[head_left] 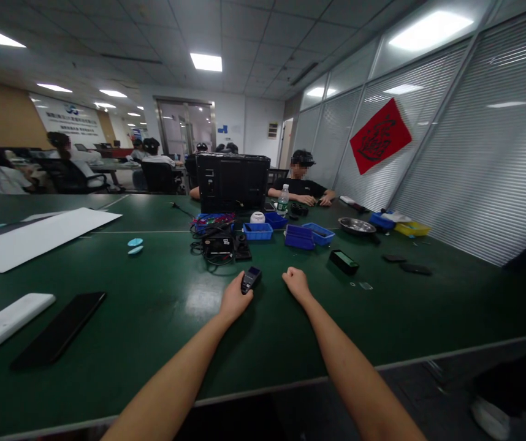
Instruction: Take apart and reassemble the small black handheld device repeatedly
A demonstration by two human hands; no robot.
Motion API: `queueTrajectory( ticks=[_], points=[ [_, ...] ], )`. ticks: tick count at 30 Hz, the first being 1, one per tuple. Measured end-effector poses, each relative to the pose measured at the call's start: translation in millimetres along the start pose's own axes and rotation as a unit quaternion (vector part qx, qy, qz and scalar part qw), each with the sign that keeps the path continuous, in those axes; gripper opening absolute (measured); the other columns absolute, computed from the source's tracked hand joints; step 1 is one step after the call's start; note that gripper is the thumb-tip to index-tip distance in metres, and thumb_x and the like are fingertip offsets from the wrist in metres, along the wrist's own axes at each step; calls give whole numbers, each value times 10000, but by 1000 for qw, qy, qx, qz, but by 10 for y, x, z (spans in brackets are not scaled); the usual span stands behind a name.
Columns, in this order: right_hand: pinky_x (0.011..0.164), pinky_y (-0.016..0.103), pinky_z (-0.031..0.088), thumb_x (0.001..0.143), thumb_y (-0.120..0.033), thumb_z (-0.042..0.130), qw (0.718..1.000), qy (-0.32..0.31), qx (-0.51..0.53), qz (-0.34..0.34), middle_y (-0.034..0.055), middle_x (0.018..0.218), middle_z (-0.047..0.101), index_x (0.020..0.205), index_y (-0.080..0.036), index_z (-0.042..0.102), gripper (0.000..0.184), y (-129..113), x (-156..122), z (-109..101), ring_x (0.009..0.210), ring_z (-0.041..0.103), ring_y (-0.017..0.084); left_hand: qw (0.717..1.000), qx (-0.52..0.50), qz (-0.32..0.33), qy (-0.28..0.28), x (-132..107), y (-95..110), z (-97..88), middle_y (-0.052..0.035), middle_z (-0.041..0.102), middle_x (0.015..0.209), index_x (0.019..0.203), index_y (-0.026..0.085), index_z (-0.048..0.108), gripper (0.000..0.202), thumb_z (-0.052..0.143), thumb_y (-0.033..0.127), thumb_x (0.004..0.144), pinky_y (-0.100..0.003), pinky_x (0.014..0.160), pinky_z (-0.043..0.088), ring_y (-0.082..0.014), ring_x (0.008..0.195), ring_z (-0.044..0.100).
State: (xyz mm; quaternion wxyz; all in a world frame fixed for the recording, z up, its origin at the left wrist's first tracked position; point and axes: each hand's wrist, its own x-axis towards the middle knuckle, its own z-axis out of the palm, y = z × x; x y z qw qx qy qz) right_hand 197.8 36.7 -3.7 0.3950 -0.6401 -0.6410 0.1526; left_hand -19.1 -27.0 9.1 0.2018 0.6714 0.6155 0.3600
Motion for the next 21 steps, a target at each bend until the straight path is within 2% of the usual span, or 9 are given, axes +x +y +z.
queueTrajectory(
  ticks=[6,11,21],
  points=[
    [462,204,213,650,-242,438,998,-27,-53,-6,-55,469,369,495,-197,329,195,-21,-14,1,469,352,89,998,49,-44,-23,-128,-190,-456,-81,548,1206,1277,169,403,617,560,251,686,-283,902,383,-213,1066,522],
    [466,202,207,670,-238,451,996,-39,-84,-1,-51,478,390,502,-190,339,208,-51,-18,-1,478,367,87,993,83,-78,-16,-201,-397,-867,-73,563,1184,1262,181,412,586,545,275,699,-273,878,387,-209,1040,536],
    [472,203,221,701,-241,445,993,-68,-99,5,-47,500,412,522,-191,357,205,-93,-22,-30,489,388,91,963,163,-199,81,-179,-942,-1525,-124,549,1195,1292,143,362,621,503,361,727,-296,842,412,-244,1051,540]
  ],
)
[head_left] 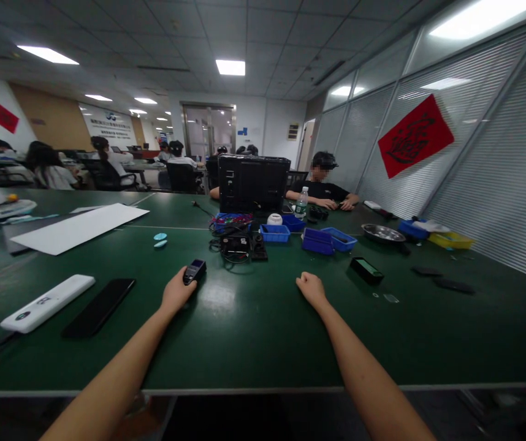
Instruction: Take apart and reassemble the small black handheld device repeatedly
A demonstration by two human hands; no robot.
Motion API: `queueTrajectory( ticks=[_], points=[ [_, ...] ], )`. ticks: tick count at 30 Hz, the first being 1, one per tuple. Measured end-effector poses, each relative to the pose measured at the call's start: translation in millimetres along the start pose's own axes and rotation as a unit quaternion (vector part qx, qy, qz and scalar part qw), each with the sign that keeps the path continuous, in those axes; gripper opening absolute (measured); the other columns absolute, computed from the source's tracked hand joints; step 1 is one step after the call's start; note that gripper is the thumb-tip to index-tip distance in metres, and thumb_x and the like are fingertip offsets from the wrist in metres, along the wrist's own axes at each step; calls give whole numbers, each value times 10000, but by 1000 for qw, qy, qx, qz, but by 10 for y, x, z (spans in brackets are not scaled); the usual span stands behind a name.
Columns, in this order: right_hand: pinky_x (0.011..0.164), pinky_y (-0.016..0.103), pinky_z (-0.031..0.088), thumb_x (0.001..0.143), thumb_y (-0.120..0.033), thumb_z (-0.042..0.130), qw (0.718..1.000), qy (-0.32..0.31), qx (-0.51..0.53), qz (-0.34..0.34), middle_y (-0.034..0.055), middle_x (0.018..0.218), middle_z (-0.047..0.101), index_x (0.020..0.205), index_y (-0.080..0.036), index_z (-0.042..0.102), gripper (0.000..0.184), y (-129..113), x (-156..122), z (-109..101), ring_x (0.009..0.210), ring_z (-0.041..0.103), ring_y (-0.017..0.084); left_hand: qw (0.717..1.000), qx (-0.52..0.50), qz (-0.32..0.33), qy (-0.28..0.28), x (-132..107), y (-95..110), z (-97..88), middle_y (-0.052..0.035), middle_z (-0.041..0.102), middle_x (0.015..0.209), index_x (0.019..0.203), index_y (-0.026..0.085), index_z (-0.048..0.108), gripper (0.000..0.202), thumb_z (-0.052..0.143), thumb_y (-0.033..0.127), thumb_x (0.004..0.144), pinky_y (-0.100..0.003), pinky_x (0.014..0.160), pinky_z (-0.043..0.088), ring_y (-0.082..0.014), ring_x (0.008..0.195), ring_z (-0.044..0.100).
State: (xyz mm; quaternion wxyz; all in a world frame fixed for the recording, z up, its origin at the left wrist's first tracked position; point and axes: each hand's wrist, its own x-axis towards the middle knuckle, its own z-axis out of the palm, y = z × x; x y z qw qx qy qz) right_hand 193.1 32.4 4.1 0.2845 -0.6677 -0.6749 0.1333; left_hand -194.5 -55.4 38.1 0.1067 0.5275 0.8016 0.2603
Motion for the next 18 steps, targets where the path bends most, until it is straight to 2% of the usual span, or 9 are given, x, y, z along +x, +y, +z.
queueTrajectory(
  ticks=[8,13,16,18],
  points=[
    [467,199,231,706,-248,445,1000,-14,12,13,-40,519,431,532,-194,363,200,-49,-33,-43,494,401,96,993,7,-57,107,232,-330,-170,-161,518,1213,1271,98,381,602,466,359,736,-353,859,413,-282,1087,503],
    [466,202,212,702,-238,446,1000,-12,1,12,-41,512,431,528,-193,360,199,-42,-23,-34,486,388,92,972,-4,-105,209,330,-462,-189,-213,468,1237,1289,55,348,758,439,558,729,-413,902,378,-325,1137,441],
    [469,205,203,701,-234,450,1000,-4,-11,3,-42,502,420,518,-192,350,213,-37,-12,-21,489,381,93,965,-20,-118,233,357,-485,-183,-210,464,1242,1282,64,365,772,351,620,747,-423,920,361,-324,1153,425],
    [473,208,197,698,-229,455,1000,6,-21,-3,-43,496,412,509,-190,340,224,-34,-8,-12,493,378,93,967,-21,-114,226,373,-491,-177,-196,473,1242,1264,81,398,733,311,613,767,-417,924,357,-318,1149,433]
  ],
)
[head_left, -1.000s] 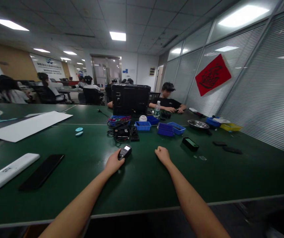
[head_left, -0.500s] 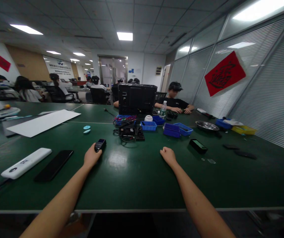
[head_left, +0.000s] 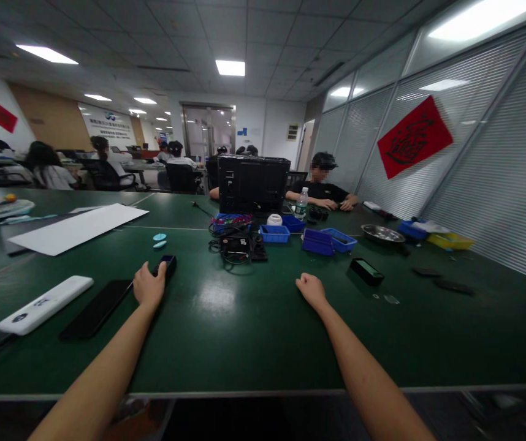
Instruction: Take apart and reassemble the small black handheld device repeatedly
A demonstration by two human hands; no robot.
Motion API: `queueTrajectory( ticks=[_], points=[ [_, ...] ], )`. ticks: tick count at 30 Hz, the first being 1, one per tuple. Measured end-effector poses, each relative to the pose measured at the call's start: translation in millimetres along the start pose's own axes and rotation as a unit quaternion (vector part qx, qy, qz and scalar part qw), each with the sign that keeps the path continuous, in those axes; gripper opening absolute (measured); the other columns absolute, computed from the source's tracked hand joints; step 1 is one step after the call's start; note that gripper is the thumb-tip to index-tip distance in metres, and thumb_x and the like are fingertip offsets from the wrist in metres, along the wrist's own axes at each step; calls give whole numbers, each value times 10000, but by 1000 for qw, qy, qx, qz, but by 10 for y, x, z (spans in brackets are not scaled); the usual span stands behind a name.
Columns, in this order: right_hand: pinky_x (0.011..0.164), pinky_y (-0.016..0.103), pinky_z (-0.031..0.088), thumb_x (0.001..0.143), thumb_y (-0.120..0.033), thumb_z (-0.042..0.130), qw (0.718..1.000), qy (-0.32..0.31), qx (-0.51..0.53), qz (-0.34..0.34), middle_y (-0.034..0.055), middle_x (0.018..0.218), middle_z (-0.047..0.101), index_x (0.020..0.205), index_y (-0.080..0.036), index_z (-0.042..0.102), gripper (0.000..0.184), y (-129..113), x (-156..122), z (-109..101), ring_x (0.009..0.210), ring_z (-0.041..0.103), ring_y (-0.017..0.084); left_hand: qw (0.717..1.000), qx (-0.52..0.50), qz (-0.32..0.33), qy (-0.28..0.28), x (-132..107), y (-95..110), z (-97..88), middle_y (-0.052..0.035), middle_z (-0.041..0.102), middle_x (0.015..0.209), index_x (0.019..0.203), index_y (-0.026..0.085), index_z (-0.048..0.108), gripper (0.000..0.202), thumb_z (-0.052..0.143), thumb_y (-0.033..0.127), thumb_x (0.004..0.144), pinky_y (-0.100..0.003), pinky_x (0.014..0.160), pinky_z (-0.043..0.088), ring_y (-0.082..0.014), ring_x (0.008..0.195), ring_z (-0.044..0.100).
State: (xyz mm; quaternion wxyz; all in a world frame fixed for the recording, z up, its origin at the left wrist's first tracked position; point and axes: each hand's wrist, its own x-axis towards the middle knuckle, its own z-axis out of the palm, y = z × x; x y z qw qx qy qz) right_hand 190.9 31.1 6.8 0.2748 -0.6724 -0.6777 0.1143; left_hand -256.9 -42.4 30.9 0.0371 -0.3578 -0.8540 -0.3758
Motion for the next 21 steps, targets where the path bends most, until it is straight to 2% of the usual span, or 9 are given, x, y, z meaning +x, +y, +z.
queueTrajectory(
  ticks=[5,8,13,18,21],
  points=[
    [477,211,190,708,-238,451,1000,-18,-14,-7,-36,522,440,525,-188,362,209,0,-8,4,504,387,94,996,19,27,-85,-1,30,7,-154,526,1208,1246,133,427,625,429,515,751,-387,866,403,-301,1083,498],
    [479,211,188,714,-239,448,999,-25,-30,-5,-32,537,449,533,-187,369,204,-10,-14,-3,510,390,95,993,25,57,-105,-94,105,2,-137,553,1178,1228,143,435,572,438,470,759,-361,834,419,-281,1056,522],
    [483,210,193,727,-247,448,998,-38,-42,-2,-26,556,462,546,-183,389,200,-43,-30,-31,516,395,93,977,28,149,-149,-443,318,45,-126,571,1150,1215,137,437,544,444,442,764,-312,818,416,-251,1018,546],
    [487,210,201,735,-249,451,998,-42,-52,-8,-22,567,479,552,-184,395,201,-72,-53,-53,527,409,98,943,7,253,-214,-864,594,104,-68,595,1111,1205,198,443,486,451,425,775,-279,832,395,-214,975,560],
    [487,212,201,734,-249,458,997,-48,-62,-8,-19,573,487,556,-184,410,196,-80,-58,-47,528,411,99,931,4,281,-234,-1074,783,150,-71,569,1149,1224,196,423,491,450,412,784,-286,863,373,-218,1011,536]
  ],
)
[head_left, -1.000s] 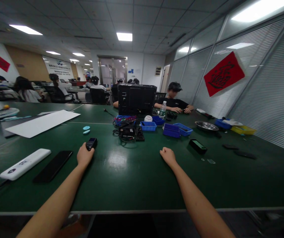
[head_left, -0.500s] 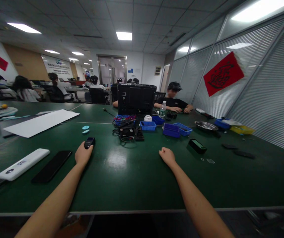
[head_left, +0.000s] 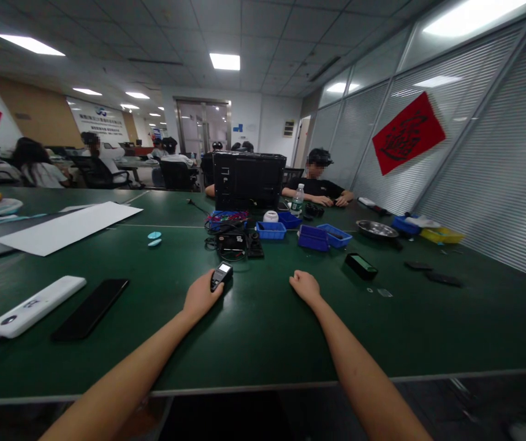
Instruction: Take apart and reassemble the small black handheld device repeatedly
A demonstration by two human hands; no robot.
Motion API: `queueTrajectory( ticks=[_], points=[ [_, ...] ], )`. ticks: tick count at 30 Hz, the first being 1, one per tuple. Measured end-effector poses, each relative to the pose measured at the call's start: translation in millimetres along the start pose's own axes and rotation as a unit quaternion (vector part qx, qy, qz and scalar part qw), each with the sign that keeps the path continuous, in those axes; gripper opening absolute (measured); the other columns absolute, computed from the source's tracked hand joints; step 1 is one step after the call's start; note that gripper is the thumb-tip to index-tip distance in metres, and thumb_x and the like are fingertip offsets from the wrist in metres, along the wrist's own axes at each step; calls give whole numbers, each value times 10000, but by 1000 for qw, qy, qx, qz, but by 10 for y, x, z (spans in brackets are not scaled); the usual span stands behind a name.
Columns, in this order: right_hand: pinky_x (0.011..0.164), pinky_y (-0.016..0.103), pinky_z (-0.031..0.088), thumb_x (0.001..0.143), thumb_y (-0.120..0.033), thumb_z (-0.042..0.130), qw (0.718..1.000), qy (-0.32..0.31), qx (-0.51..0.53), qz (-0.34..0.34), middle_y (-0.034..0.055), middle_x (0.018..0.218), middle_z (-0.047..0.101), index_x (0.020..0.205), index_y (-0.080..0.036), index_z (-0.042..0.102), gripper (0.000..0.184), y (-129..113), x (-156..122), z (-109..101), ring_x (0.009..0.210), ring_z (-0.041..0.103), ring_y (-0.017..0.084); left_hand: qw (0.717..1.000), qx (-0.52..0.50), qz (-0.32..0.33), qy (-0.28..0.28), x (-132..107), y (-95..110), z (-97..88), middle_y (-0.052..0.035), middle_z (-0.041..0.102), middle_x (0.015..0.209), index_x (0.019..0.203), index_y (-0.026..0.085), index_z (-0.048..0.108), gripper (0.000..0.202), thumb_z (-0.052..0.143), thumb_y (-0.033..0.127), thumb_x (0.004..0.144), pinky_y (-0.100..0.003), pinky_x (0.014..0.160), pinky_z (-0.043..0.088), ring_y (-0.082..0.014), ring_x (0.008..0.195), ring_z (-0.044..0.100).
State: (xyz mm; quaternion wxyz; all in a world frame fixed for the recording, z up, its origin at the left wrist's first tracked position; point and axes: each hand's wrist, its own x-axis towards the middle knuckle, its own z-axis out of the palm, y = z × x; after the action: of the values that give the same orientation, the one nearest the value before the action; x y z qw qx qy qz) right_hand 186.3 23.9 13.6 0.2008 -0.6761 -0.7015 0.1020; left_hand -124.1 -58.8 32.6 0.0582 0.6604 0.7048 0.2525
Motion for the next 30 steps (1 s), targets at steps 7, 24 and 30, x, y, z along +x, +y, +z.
queueTrajectory(
  ticks=[7,24,30],
  points=[
    [493,215,206,734,-258,465,1000,-3,0,8,-14,570,488,555,-184,436,195,-20,8,14,529,407,101,998,15,64,-4,37,518,356,-125,561,1083,1247,150,388,536,422,446,801,-312,882,345,-237,1018,496],
    [722,252,381,801,-469,393,986,105,133,2,77,992,579,1025,-183,541,392,-280,-114,19,880,531,180,980,-125,142,-59,159,1315,1059,-145,439,1280,1354,97,213,796,568,357,690,-331,936,336,-258,1106,444],
    [768,320,383,762,-398,486,998,49,-15,31,129,1100,541,1223,-160,398,526,-333,-148,38,1009,484,248,973,-178,112,-101,197,1232,1024,-45,542,1214,1306,190,350,595,492,201,729,-296,920,367,-181,1023,511]
  ],
)
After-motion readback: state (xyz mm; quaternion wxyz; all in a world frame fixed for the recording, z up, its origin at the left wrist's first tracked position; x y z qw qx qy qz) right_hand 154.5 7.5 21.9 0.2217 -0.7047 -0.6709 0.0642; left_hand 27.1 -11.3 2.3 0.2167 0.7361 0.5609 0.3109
